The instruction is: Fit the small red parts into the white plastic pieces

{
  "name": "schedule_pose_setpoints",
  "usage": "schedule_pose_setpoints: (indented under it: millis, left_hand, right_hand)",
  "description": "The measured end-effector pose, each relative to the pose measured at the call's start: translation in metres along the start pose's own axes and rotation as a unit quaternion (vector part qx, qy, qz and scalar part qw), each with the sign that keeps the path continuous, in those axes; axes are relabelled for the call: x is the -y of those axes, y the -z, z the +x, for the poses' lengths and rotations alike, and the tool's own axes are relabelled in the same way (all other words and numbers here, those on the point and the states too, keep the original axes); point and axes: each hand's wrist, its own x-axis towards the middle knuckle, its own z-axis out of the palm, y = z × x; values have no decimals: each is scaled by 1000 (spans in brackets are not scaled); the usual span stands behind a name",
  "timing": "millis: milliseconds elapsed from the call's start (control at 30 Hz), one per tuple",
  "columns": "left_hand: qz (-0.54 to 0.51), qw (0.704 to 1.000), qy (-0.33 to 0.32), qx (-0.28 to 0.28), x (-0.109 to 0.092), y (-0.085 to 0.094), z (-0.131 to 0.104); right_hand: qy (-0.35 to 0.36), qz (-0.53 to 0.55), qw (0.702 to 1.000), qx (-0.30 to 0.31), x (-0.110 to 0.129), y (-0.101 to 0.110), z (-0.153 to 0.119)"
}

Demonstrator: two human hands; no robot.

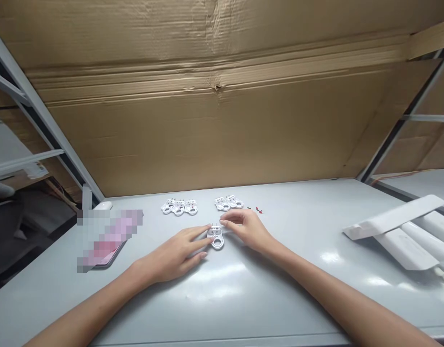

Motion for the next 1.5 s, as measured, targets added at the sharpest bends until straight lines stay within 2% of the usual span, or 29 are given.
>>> schedule_pose_setpoints:
  millis: [100,333,633,767,933,1067,1200,1500]
  left_hand:
    - [-7,1000,-5,-5,-1,0,0]
    - [-7,1000,-5,-5,-3,2,0]
    - [20,1000,0,-3,-1,-1,0]
    - [29,1000,1,6,-1,-1,0]
    - [17,1000,0,1,-1,-1,1]
    - [23,1000,8,3,0,-1,1]
    - [52,998,30,-3,5,-4,0]
    - [83,995,49,2,5,-1,-1]
  right_hand:
    - [24,-27,999,-14,-1,-1,-1]
    - [14,-30,999,2,-7,-5,0]
    - [2,-61,997,54,-1,-6,-3]
    - [40,-96,992,65,-1,-5,-4]
    - [103,-111,981,119,6,0,-3]
    - [129,-120,978,108,11,5,-2]
    - [148,-154,972,95,10,7,-4]
    - [146,-210,957,139,4,5,-10]
